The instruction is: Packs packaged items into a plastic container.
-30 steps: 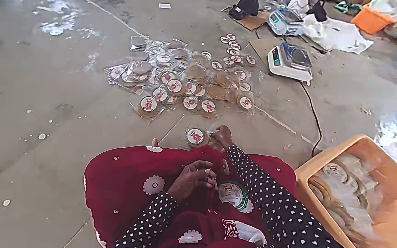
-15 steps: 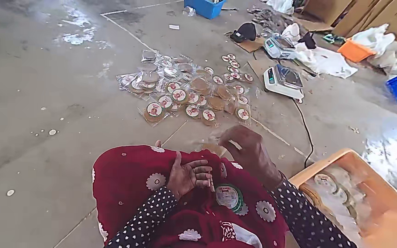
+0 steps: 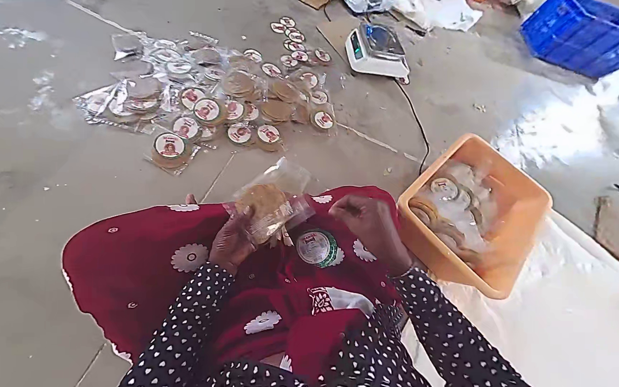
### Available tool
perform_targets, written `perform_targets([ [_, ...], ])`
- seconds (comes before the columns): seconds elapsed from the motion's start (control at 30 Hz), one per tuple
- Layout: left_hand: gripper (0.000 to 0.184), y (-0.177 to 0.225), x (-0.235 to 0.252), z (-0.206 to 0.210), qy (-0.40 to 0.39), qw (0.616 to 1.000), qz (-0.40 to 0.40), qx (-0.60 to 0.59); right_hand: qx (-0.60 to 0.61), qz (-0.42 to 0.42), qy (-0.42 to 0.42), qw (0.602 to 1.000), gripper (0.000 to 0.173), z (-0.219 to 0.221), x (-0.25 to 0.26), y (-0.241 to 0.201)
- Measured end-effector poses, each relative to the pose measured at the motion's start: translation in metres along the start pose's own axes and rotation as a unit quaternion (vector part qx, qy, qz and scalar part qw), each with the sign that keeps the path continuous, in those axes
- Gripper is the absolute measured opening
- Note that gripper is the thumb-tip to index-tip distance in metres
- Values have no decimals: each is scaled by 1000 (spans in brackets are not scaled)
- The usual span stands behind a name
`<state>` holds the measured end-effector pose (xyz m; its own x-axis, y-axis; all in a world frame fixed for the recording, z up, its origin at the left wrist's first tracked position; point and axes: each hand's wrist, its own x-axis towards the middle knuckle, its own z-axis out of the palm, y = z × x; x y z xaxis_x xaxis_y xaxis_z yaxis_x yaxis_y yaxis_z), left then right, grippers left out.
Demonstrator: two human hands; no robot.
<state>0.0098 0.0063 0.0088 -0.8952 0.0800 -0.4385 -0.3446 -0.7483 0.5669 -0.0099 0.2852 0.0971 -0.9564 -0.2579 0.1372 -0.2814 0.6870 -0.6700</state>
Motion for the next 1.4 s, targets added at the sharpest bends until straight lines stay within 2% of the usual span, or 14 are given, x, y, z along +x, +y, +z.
perform_targets([
  [0.13,26,3,-4,8,31,999,9,-41,-112,39,-121,986,30,40,-10,28],
  [0.2,25,1,-4,7,42,999,4,-29,-141,42,-126,981,25,52,-12,30],
  [0.3,24,0,-2,4,43,999,-1,-24,-106,68,-98,987,12,47,-12,25],
  [0.37,25,0,-1,3,31,999,0,-22,-85,82,-81,990,10,39,-13,26],
  [0.6,25,2,-2,10,48,999,6,12,-49,111,-29,992,11,14,-18,28],
  [0.87,26,-1,1,1,-5,1000,3,-7,154,145,65,975,9,1,-8,33],
  [1.03,24,-3,0,0,-10,1000,4,15,208,172,74,960,22,1,-12,34],
  [1.2,21,-5,-2,4,0,999,-5,42,208,126,104,964,12,-7,-14,36],
  [1.3,28,-8,6,-6,-34,999,-20,16,211,121,148,959,14,-11,-9,35],
  [1.4,23,-2,-5,8,-19,998,-27,47,235,87,177,952,25,-10,-7,31],
])
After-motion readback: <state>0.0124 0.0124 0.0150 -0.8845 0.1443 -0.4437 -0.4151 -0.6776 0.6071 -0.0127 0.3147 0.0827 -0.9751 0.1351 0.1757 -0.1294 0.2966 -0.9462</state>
